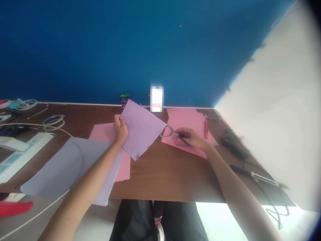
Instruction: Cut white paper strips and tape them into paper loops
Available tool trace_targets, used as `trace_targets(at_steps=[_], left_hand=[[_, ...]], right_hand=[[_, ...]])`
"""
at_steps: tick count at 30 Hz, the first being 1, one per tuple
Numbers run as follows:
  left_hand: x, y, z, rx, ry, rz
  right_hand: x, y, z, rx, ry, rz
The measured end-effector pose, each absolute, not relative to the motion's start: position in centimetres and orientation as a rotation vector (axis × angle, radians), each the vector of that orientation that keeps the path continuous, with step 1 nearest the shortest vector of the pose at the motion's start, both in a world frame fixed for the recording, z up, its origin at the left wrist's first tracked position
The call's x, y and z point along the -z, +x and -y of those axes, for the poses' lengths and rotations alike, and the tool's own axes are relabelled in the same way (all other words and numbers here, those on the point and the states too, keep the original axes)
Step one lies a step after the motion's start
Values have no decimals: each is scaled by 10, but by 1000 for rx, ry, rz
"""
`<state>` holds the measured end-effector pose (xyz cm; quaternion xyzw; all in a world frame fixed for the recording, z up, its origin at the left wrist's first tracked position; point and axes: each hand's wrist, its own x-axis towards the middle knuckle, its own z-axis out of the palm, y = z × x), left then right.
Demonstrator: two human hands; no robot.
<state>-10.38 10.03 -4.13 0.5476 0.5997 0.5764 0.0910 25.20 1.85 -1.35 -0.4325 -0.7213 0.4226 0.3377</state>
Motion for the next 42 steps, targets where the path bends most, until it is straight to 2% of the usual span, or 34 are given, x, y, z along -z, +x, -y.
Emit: trace_targets(at_steps=[42], left_hand=[[41,-98,-97,-1651,1636,-1722]], right_hand=[[10,233,-9,-1290,-1219,1785]])
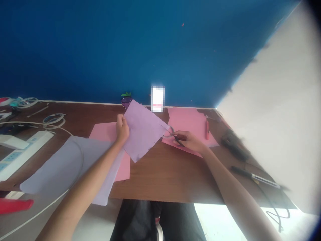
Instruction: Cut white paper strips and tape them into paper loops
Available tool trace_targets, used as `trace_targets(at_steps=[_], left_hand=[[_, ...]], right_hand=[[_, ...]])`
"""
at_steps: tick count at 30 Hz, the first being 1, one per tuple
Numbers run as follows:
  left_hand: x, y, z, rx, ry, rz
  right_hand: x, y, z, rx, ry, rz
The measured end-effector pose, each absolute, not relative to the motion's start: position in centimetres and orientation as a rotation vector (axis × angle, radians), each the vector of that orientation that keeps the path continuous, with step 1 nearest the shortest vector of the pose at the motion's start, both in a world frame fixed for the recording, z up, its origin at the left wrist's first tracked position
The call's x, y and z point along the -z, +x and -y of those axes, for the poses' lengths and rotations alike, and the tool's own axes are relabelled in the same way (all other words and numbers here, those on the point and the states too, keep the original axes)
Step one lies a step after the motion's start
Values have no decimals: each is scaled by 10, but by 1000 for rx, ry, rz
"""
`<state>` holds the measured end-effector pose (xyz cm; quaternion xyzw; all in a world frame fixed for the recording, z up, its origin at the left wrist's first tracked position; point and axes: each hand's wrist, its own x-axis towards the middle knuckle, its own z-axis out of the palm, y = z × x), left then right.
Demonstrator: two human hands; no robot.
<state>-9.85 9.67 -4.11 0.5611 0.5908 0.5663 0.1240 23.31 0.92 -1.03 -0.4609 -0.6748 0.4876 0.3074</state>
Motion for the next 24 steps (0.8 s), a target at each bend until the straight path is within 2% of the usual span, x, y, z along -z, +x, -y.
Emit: trace_targets(at_steps=[24], left_hand=[[27,-91,-87,-1517,1772,-1534]], right_hand=[[9,237,-7,-1203,-1261,1849]])
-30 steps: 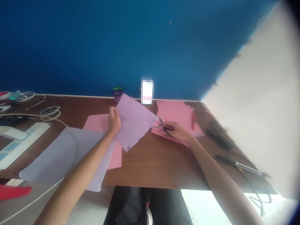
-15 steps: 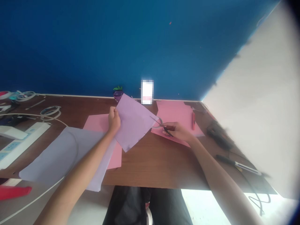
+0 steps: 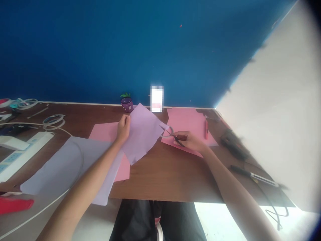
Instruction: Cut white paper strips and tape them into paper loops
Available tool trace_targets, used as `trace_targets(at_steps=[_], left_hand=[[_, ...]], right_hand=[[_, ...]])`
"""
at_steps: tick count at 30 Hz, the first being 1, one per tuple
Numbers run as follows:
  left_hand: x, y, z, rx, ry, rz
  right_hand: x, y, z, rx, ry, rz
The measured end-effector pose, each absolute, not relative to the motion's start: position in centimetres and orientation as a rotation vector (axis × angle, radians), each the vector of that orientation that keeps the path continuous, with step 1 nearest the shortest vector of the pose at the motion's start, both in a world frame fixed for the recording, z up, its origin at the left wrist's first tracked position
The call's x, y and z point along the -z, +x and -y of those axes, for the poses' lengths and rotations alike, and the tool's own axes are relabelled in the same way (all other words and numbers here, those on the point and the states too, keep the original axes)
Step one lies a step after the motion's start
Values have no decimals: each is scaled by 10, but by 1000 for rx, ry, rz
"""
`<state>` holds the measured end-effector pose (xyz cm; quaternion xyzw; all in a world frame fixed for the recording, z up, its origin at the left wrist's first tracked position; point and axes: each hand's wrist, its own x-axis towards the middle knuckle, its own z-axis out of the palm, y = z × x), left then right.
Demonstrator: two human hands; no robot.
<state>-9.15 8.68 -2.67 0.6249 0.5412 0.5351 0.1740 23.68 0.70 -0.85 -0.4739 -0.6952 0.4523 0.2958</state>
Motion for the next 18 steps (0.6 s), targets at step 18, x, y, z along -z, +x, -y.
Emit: trace_targets(at_steps=[18], left_hand=[[27,-92,-88,-1395,1896,-1394]], right_hand=[[9,241,-7,-1269,-1233,1810]])
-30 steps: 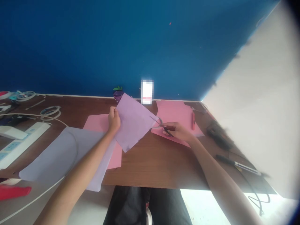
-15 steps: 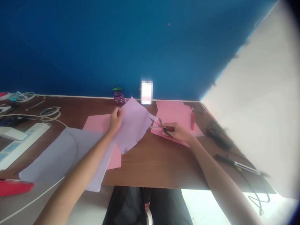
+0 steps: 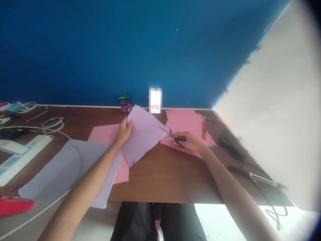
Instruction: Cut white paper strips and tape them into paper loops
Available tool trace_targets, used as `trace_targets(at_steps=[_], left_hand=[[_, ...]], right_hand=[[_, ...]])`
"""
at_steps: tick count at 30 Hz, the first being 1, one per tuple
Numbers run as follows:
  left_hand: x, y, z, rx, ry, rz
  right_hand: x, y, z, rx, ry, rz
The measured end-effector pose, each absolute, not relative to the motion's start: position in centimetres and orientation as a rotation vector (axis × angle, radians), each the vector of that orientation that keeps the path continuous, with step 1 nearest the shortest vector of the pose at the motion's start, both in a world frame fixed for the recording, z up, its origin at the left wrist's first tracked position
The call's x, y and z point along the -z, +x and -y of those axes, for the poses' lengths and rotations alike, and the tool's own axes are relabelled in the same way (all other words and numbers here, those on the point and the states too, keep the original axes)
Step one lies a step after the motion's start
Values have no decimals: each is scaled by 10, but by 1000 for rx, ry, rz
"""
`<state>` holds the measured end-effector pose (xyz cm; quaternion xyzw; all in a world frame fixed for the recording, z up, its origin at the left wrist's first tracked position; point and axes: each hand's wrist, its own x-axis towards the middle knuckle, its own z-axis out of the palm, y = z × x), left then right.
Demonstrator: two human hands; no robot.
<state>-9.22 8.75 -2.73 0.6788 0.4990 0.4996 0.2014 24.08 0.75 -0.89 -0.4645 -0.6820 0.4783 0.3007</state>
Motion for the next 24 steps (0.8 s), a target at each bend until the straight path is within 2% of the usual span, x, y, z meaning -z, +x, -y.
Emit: trace_targets(at_steps=[24], left_hand=[[31,-84,-83,-1338,1855,-1449]], right_hand=[[2,219,0,-1183,-1240,1856]])
